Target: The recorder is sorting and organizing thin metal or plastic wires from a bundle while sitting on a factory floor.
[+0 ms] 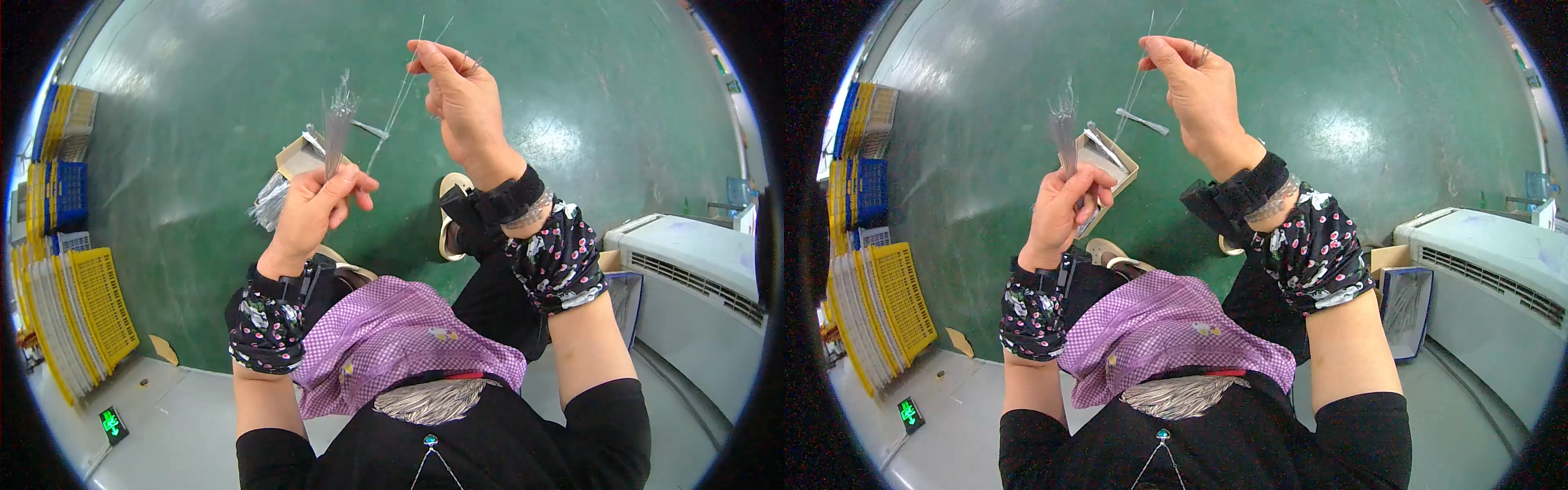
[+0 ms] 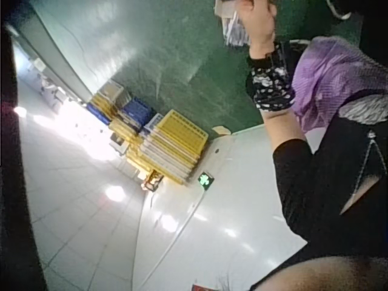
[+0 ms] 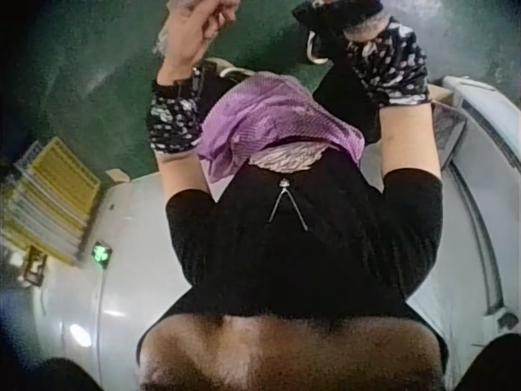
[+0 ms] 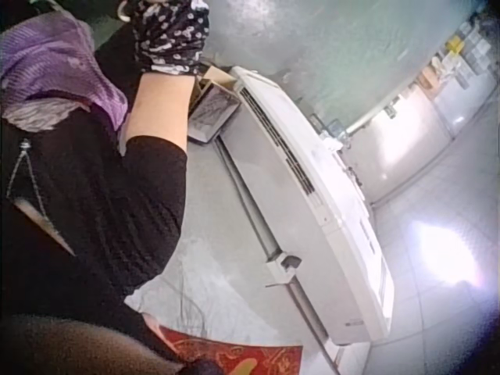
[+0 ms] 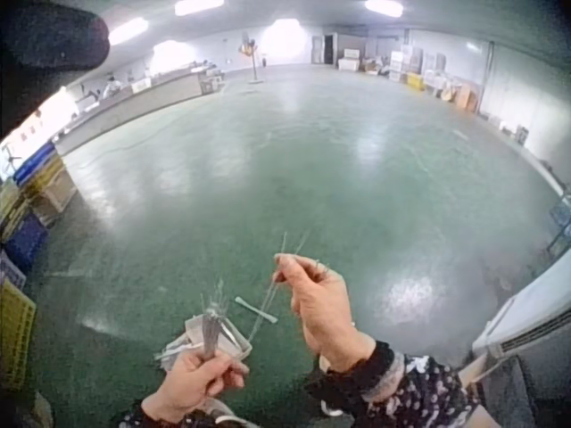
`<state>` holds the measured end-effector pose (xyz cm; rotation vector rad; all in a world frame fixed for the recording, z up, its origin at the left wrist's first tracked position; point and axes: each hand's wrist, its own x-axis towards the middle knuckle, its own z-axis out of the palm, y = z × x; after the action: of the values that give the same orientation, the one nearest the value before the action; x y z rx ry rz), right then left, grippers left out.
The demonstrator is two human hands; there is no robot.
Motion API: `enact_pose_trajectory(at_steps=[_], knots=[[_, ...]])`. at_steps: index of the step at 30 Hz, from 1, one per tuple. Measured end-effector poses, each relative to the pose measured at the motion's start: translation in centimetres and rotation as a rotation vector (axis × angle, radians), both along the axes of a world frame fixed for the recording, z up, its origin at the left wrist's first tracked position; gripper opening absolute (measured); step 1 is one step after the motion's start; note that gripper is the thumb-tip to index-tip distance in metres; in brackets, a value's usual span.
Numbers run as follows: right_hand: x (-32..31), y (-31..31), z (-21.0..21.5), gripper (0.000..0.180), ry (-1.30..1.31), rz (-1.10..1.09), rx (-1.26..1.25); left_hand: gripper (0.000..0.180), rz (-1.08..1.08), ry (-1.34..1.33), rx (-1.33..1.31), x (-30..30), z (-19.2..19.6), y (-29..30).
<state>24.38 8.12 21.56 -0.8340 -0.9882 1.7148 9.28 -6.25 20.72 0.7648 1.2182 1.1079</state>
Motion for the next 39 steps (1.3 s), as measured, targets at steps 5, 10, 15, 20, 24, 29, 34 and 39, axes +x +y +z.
enact_pose_trajectory(at_steps=[5, 10, 15, 20, 24, 29, 34, 39], knots=[[-0.1, -0.8, -0.5, 0.023, -0.072, 0.130, -0.032, 0.022, 0.189, 0.079, 0.104, -0.9, -0.4, 0.6], [-0.6, -1.9, -0.4, 0.022, -0.085, 0.249, -0.037, 0.024, 0.069, 0.100, 0.018, 0.1, 1.1, 1.1], [-1.0, -2.3, -0.3, 0.021, -0.088, 0.256, -0.038, 0.023, -0.005, 0.132, 0.007, 0.4, 1.1, 1.0], [-0.7, -2.3, -0.2, 0.021, -0.091, 0.272, -0.046, 0.024, 0.004, 0.095, 0.012, 0.7, 0.9, 1.0], [-0.8, -2.3, -0.3, 0.022, -0.090, 0.276, -0.021, 0.022, 0.021, 0.124, 0.036, 0.5, 0.7, 1.0], [-0.9, -2.7, -0.6, 0.020, -0.168, 0.311, 0.041, 0.020, 0.088, 0.069, 0.089, 0.6, 0.0, 1.4], [-0.6, -3.1, 0.2, 0.025, -0.259, 0.457, 0.099, 0.020, 0.138, 0.052, 0.119, 0.5, -0.1, 1.5], [-0.9, -2.8, -1.0, 0.018, -0.234, 0.408, 0.124, 0.022, 0.114, 0.067, 0.093, 0.7, 0.3, 1.4]])
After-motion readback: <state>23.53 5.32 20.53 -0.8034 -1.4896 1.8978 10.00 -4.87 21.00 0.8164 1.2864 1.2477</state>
